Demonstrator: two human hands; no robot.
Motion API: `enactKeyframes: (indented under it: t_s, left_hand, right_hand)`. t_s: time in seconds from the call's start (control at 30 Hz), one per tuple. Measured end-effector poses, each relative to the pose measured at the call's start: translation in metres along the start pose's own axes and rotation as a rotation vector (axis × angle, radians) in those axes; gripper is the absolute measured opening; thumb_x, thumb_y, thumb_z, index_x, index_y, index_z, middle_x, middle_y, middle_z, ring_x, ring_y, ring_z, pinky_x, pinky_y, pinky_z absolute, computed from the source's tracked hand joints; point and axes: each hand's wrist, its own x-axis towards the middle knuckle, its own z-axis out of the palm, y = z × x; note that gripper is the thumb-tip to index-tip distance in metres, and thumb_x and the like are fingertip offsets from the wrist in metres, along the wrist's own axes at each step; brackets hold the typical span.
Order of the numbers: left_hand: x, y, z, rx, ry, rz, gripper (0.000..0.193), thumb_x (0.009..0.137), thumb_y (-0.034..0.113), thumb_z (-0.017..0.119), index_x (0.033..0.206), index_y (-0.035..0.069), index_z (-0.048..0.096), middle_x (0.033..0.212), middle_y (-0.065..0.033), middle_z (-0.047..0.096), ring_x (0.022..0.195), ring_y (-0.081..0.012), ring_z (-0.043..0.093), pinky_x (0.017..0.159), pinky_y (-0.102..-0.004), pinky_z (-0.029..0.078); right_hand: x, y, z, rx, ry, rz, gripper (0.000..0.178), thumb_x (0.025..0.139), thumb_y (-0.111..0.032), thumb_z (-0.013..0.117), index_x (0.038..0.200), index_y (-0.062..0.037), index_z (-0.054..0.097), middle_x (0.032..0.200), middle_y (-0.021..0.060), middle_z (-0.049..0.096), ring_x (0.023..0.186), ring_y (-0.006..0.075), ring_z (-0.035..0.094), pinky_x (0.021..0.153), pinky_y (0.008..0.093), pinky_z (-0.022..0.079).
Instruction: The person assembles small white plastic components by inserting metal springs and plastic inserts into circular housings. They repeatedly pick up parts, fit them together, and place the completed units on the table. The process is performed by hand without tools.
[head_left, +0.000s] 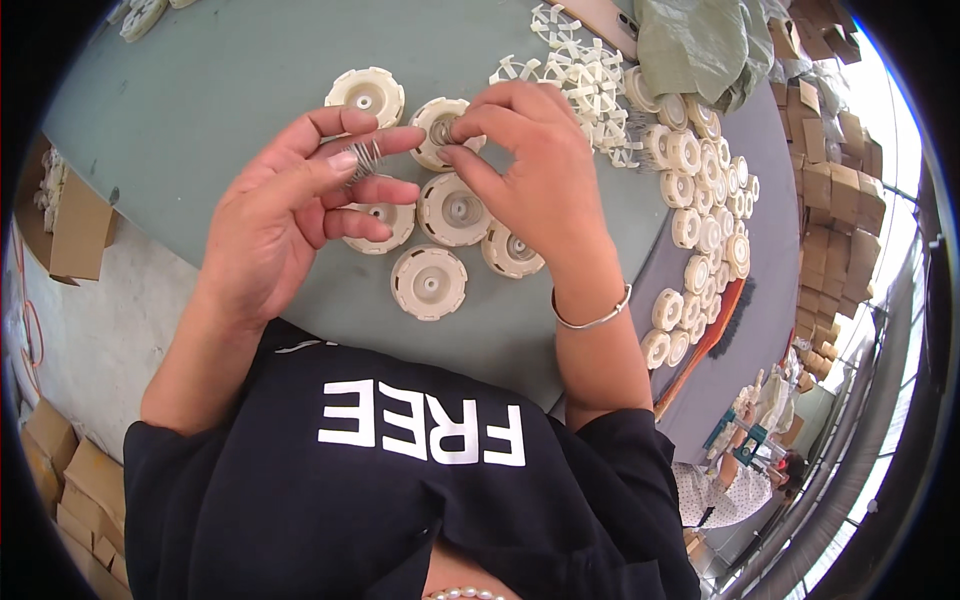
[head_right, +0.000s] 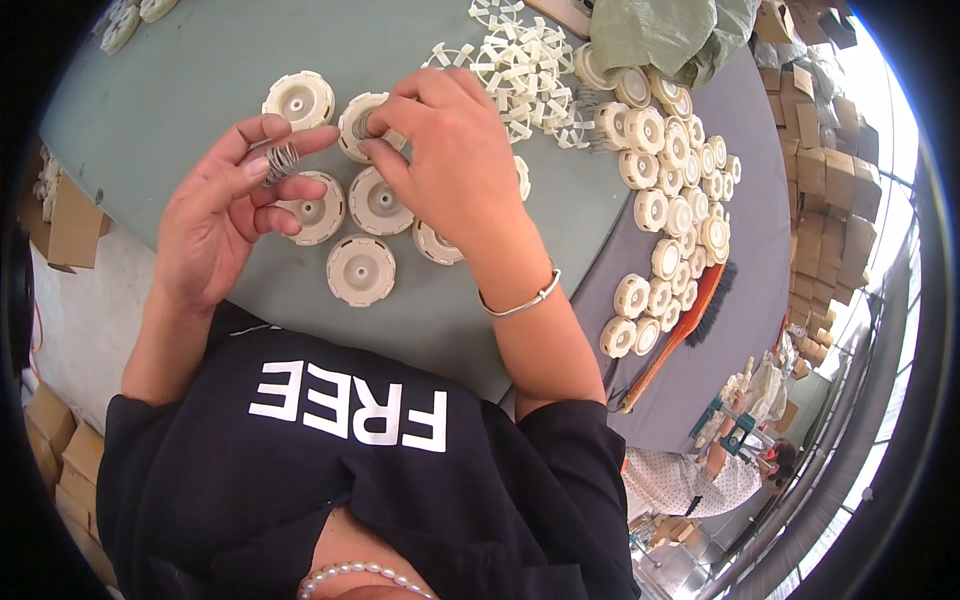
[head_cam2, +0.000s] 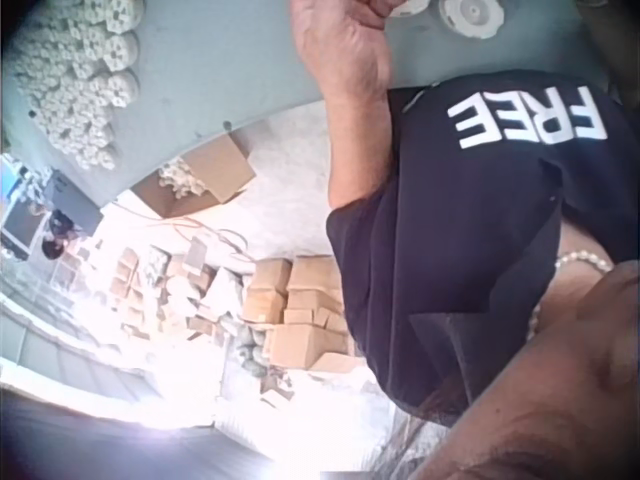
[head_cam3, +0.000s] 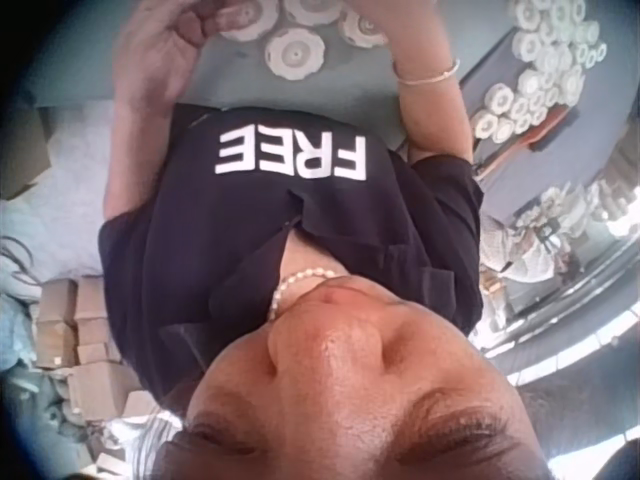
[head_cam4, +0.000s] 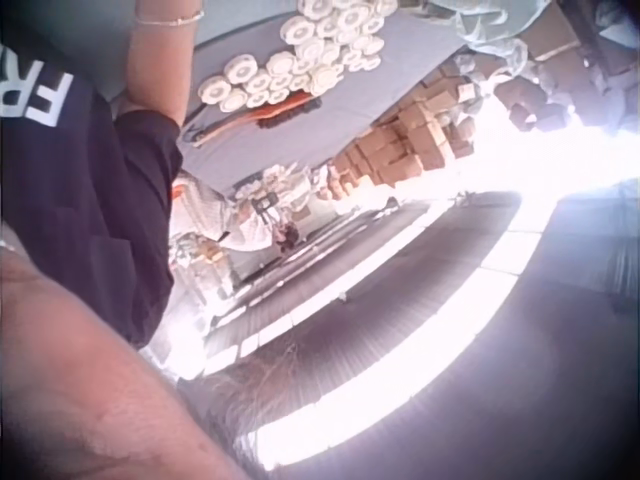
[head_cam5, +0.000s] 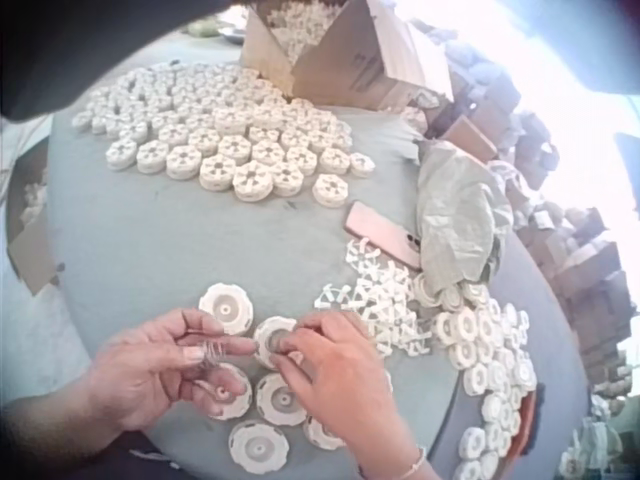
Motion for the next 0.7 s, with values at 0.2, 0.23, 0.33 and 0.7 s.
enactKeyframes:
  t_s: [0.2,0.23,0.33,0.7]
  left_hand:
    - [0.004,-0.004,0.001,0.051,-0.028,0.038,0.043,0.108,0.014,0.051,0.149,-0.001,0.047,0.151,-0.0309,0.058,0.102,-0.0193,0.075,0.079,-0.0269,0.062]
    - [0.004,-0.003,0.001,0.059,-0.025,0.044,0.043,0.108,0.013,0.051,0.148,-0.001,0.048,0.151,-0.0309,0.058,0.1,-0.0183,0.075,0.078,-0.0263,0.061]
    - [0.004,-0.002,0.001,0.088,-0.004,0.063,0.048,0.106,0.013,0.053,0.152,-0.001,0.045,0.152,-0.0301,0.058,0.094,-0.017,0.073,0.073,-0.0245,0.059]
    - [0.012,-0.01,0.026,0.479,-0.115,0.515,0.049,0.107,0.018,0.061,0.15,-0.002,0.05,0.154,-0.0199,0.054,0.082,-0.0135,0.07,0.07,-0.025,0.059]
  right_hand:
    - [-0.001,0.007,-0.004,-0.023,-0.037,-0.007,0.01,0.081,-0.014,0.084,0.089,-0.0122,0.079,0.1,0.0039,0.07,0.101,0.0272,0.065,0.09,0.0415,0.054]
    - [-0.001,0.006,-0.004,-0.044,-0.044,-0.007,0.011,0.081,-0.013,0.084,0.091,-0.0123,0.079,0.1,0.0043,0.07,0.101,0.0277,0.065,0.09,0.042,0.054]
    - [-0.003,0.003,-0.009,-0.061,-0.024,-0.008,0.016,0.082,-0.013,0.083,0.097,-0.0124,0.08,0.1,0.005,0.071,0.099,0.0281,0.066,0.088,0.042,0.055]
    - [-0.013,-0.025,-0.017,1.161,-0.021,0.372,0.027,0.097,-0.007,0.081,0.122,-0.0022,0.071,0.101,0.0053,0.077,0.092,0.0087,0.072,0.078,0.0275,0.06]
